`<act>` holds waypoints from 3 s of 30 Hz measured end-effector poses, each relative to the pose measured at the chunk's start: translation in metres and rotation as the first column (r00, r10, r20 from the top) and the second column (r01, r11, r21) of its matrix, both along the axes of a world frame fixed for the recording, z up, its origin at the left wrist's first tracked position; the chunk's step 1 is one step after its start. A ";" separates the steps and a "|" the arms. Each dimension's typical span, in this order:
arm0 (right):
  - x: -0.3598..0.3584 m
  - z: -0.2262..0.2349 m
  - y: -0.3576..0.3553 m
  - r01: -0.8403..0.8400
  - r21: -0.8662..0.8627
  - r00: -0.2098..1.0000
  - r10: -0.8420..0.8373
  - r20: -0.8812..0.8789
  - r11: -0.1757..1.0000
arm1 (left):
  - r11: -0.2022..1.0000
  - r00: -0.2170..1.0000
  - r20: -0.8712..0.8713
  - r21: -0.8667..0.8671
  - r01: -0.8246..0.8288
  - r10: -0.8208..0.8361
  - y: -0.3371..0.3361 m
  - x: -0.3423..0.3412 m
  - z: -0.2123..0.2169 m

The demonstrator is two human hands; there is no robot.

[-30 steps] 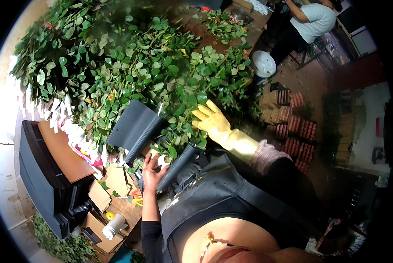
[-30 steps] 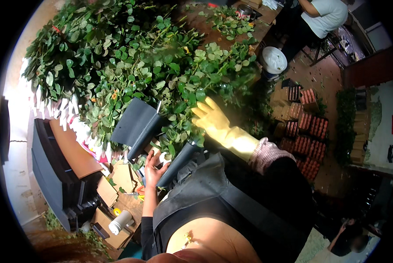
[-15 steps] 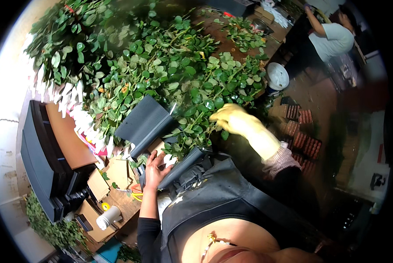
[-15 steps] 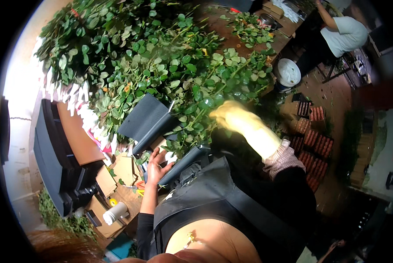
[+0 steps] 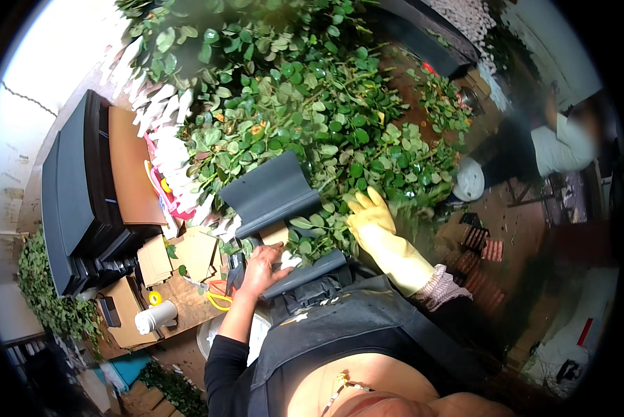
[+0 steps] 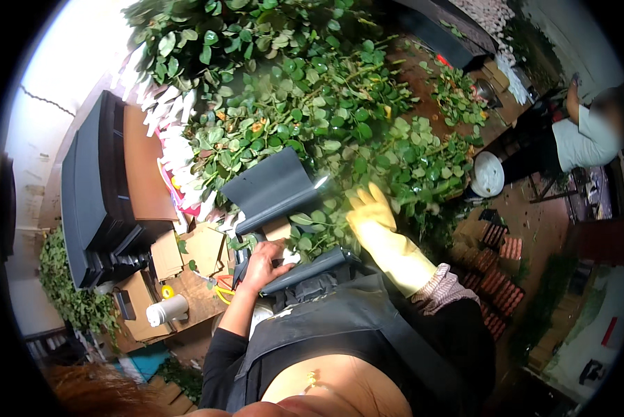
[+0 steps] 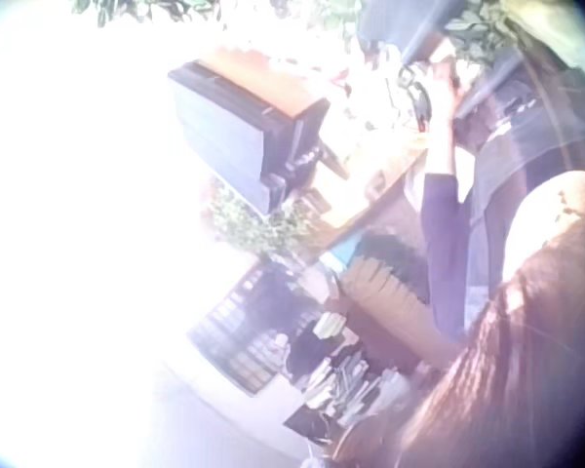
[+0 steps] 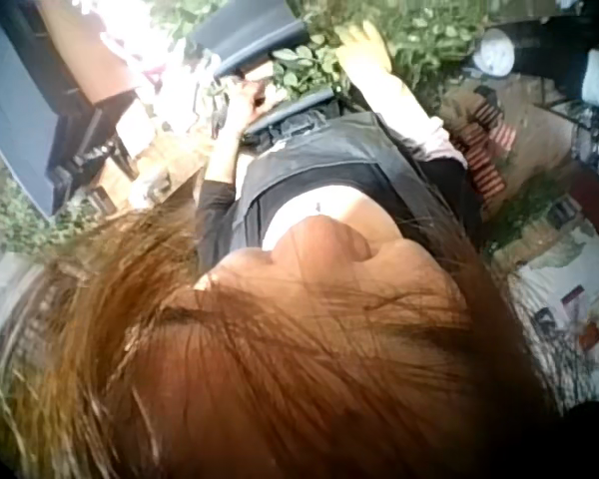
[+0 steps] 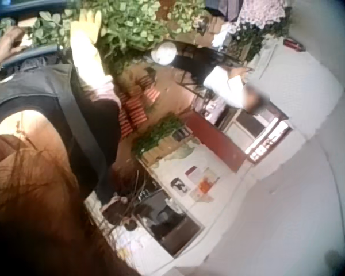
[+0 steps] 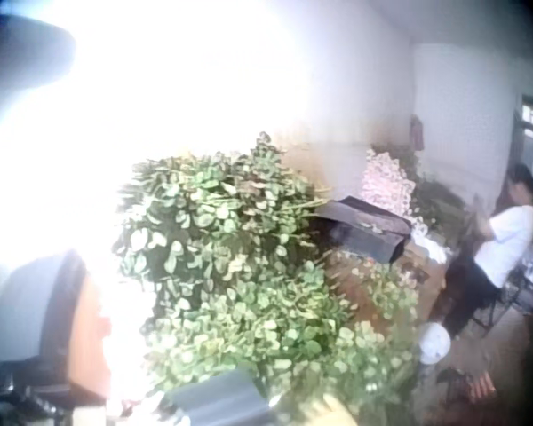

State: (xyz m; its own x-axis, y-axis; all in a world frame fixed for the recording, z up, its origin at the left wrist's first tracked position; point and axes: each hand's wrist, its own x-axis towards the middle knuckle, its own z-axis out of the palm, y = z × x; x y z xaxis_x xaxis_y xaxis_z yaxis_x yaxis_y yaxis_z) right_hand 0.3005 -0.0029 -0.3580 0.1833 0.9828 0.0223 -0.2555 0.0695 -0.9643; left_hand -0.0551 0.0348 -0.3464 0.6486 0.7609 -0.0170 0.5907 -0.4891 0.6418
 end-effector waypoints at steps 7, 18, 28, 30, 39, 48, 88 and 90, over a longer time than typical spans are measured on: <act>0.048 0.105 0.084 -0.185 -0.729 0.164 0.752 0.639 0.659 | 0.997 0.996 0.081 -0.076 -0.016 0.023 0.001 0.000 0.008; -0.099 0.130 0.286 -0.226 -0.289 -0.408 0.179 0.895 0.930 | 0.992 0.977 0.171 -0.053 -0.117 0.124 -0.003 0.004 -0.020; -0.056 0.228 0.221 -0.612 0.449 0.365 -0.271 0.891 0.651 | 0.984 0.940 0.298 -0.100 -0.145 0.168 -0.004 0.005 -0.026; -0.044 0.227 0.192 -0.638 0.432 0.408 -0.196 0.892 0.638 | 0.970 0.937 0.277 -0.174 -0.170 0.214 -0.007 0.005 -0.026; 0.052 0.068 0.100 0.093 -0.737 -0.192 0.738 0.647 0.670 | 0.850 0.774 0.435 -0.468 -0.242 0.460 -0.005 0.007 -0.027; 0.010 0.106 0.117 0.164 -0.864 -0.627 0.727 0.282 0.476 | 0.936 0.888 0.340 -0.274 -0.221 0.310 -0.004 0.006 -0.021; 0.046 0.065 0.082 -0.157 -0.355 -0.239 0.314 0.919 0.921 | 0.830 0.725 0.420 -0.394 -0.395 0.545 -0.003 0.017 -0.049; 0.041 0.037 0.084 -0.060 -0.406 -0.318 0.368 0.874 0.912 | 0.819 0.757 0.346 -0.388 -0.422 0.554 -0.002 0.018 -0.040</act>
